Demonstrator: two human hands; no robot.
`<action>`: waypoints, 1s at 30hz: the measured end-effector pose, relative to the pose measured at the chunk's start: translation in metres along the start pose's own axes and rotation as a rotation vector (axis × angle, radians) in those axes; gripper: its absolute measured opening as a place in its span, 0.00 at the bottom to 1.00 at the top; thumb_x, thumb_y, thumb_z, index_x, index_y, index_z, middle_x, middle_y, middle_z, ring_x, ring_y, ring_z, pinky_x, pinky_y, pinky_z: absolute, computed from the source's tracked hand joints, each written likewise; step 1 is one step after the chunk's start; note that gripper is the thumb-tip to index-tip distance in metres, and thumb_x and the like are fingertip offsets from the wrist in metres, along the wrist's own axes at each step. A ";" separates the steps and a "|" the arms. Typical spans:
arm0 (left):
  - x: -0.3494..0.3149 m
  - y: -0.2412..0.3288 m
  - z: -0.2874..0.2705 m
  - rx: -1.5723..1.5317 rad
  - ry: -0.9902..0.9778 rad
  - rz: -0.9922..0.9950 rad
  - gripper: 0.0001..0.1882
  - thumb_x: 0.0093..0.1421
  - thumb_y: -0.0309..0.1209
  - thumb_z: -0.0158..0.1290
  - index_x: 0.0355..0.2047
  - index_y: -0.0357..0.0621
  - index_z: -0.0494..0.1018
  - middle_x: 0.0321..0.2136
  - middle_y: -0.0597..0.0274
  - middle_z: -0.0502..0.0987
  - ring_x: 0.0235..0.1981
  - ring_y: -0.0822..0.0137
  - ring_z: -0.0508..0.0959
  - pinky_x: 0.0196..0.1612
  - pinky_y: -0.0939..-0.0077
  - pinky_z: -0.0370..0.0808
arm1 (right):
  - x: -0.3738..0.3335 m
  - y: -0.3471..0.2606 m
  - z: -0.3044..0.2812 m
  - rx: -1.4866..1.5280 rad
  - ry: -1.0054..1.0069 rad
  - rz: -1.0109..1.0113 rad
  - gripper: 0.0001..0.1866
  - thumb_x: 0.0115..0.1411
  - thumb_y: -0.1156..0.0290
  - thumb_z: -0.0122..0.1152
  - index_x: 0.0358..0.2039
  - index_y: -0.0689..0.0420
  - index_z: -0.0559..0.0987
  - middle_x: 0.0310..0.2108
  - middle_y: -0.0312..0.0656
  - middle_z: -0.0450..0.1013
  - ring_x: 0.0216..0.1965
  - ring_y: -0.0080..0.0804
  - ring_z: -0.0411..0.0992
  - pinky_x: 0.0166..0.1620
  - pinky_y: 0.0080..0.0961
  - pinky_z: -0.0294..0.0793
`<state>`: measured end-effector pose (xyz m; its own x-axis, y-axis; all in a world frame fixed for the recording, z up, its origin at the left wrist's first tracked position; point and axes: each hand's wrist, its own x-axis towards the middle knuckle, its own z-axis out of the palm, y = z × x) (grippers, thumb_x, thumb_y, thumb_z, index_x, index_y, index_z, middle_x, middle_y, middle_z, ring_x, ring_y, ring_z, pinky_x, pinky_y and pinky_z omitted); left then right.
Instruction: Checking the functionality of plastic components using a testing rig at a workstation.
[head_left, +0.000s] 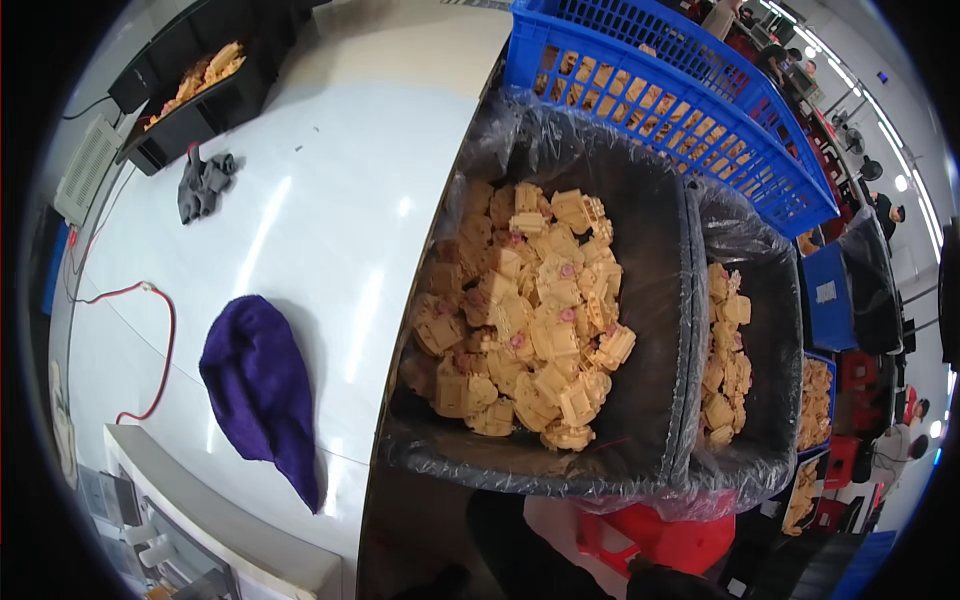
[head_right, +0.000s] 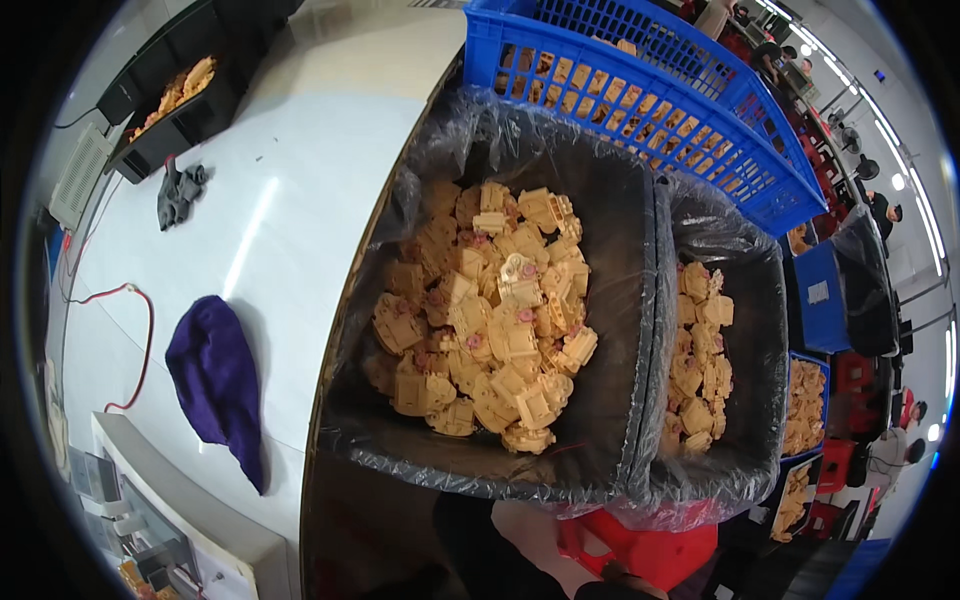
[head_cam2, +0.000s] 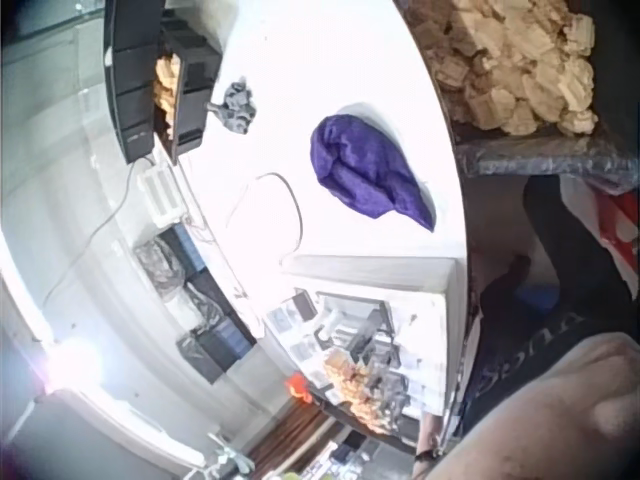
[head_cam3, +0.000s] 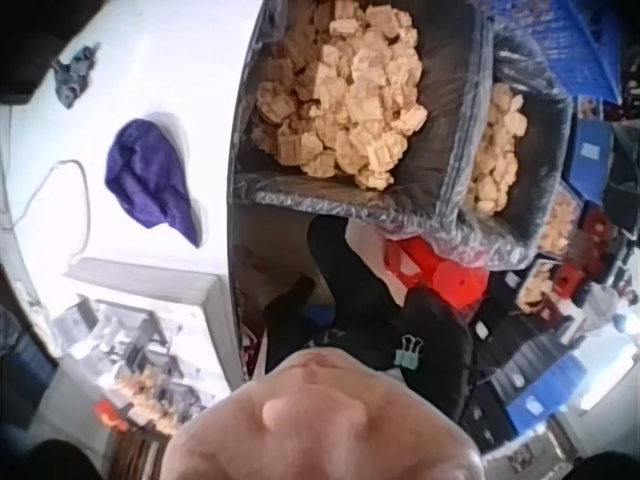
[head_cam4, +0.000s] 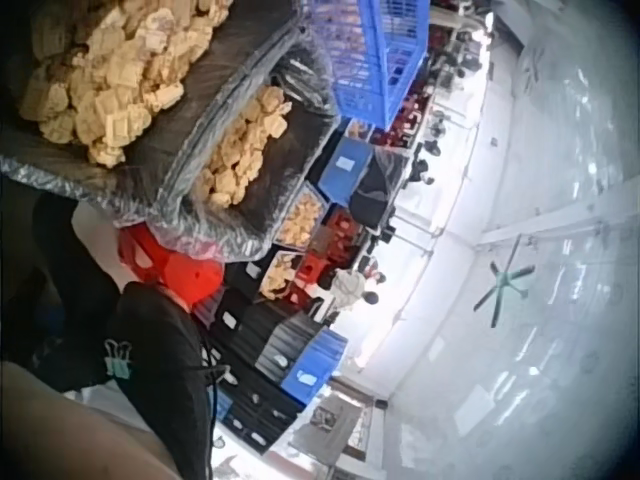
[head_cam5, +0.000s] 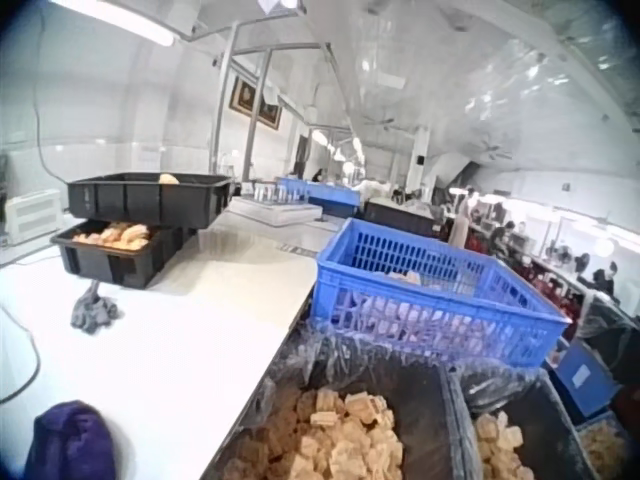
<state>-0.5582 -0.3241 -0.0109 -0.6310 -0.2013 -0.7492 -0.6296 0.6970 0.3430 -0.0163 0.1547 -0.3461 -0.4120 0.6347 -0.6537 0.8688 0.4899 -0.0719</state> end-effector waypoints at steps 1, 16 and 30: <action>0.001 0.002 -0.001 0.006 -0.001 0.004 0.14 0.60 0.30 0.53 0.45 0.40 0.68 0.33 0.63 0.73 0.32 0.73 0.71 0.34 0.79 0.68 | -0.002 0.001 0.002 -0.004 0.004 0.006 0.08 0.53 0.67 0.54 0.27 0.57 0.78 0.25 0.47 0.75 0.32 0.47 0.75 0.36 0.40 0.73; -0.025 0.010 -0.001 0.001 0.088 -0.062 0.17 0.58 0.30 0.55 0.46 0.39 0.67 0.36 0.61 0.74 0.35 0.71 0.72 0.38 0.77 0.70 | -0.044 0.002 0.060 0.015 -0.091 -0.056 0.09 0.50 0.68 0.55 0.29 0.59 0.77 0.25 0.48 0.74 0.30 0.48 0.74 0.34 0.42 0.72; -0.059 -0.006 -0.006 -0.159 0.146 -0.100 0.20 0.56 0.30 0.57 0.48 0.38 0.67 0.38 0.60 0.74 0.39 0.69 0.74 0.42 0.76 0.71 | 0.068 -0.202 -0.153 -1.275 -0.189 -0.991 0.19 0.61 0.64 0.43 0.49 0.57 0.72 0.46 0.50 0.71 0.45 0.43 0.71 0.47 0.35 0.70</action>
<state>-0.5195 -0.3207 0.0350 -0.6134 -0.3699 -0.6978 -0.7486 0.5540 0.3644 -0.2618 0.1901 -0.2604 -0.5198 -0.2446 -0.8185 -0.5202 0.8507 0.0761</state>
